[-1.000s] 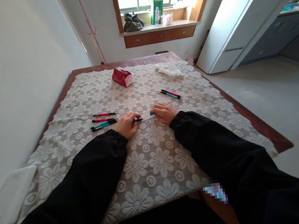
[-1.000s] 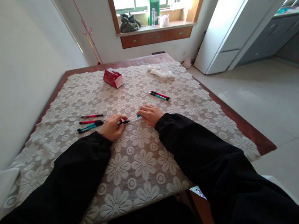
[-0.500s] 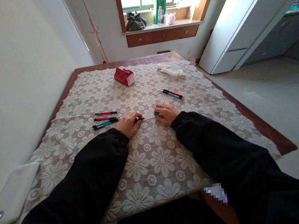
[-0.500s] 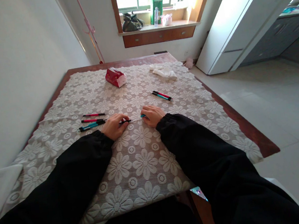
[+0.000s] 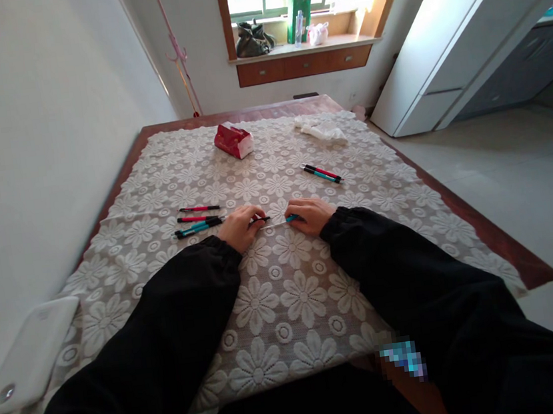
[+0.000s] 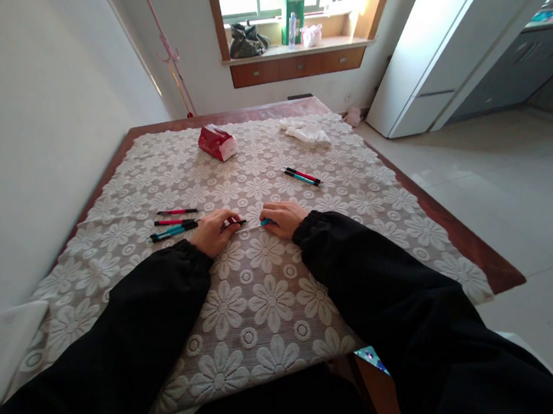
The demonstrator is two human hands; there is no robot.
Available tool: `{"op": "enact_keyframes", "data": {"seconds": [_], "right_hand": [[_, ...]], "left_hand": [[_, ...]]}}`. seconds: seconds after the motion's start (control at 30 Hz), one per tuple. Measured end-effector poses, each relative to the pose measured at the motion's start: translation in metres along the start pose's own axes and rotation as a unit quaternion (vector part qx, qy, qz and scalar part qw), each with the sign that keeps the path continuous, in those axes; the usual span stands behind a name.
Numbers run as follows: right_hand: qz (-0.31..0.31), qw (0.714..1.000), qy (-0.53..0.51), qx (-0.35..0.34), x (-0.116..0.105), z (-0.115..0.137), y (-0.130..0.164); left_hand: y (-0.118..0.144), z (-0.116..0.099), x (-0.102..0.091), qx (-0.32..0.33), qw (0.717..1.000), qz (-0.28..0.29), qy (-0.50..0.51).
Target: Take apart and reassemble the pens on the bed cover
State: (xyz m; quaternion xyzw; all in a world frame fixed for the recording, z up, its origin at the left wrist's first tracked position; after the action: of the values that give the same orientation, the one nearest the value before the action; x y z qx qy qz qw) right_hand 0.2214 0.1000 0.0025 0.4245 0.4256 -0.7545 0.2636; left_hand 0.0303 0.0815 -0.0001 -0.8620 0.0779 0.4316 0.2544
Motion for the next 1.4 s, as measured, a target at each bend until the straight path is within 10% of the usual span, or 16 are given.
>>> {"op": "enact_keyframes", "data": {"seconds": [0.4, 0.77, 1.13, 1.4], "right_hand": [[-0.061, 0.997, 0.026, 0.043, -0.006, -0.004, 0.000], [-0.042, 0.976, 0.191, -0.100, -0.009, 0.019, -0.005], [-0.076, 0.992, 0.094, 0.044, -0.014, -0.013, 0.001], [-0.098, 0.995, -0.010, 0.003, -0.018, 0.013, -0.005]], "left_hand": [[0.000, -0.011, -0.001, 0.095, 0.995, 0.005, 0.036], [0.001, -0.012, -0.003, 0.104, 0.994, -0.013, 0.015], [0.000, -0.012, -0.003, 0.102, 0.995, -0.013, -0.003], [0.000, -0.019, -0.011, 0.114, 0.993, -0.040, -0.013]]}}
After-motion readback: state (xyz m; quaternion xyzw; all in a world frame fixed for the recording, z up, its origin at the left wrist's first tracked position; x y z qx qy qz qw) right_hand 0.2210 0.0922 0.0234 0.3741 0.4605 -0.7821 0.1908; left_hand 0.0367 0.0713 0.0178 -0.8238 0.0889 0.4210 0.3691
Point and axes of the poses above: each hand's wrist, its own y-axis away from the middle knuckle, its own x-axis out of the palm, z = x × y, the point moved 6 cm from there along -y, towards the middle knuckle, and after that the axes turned 3 degrees about -z, right-handed, at the moved point
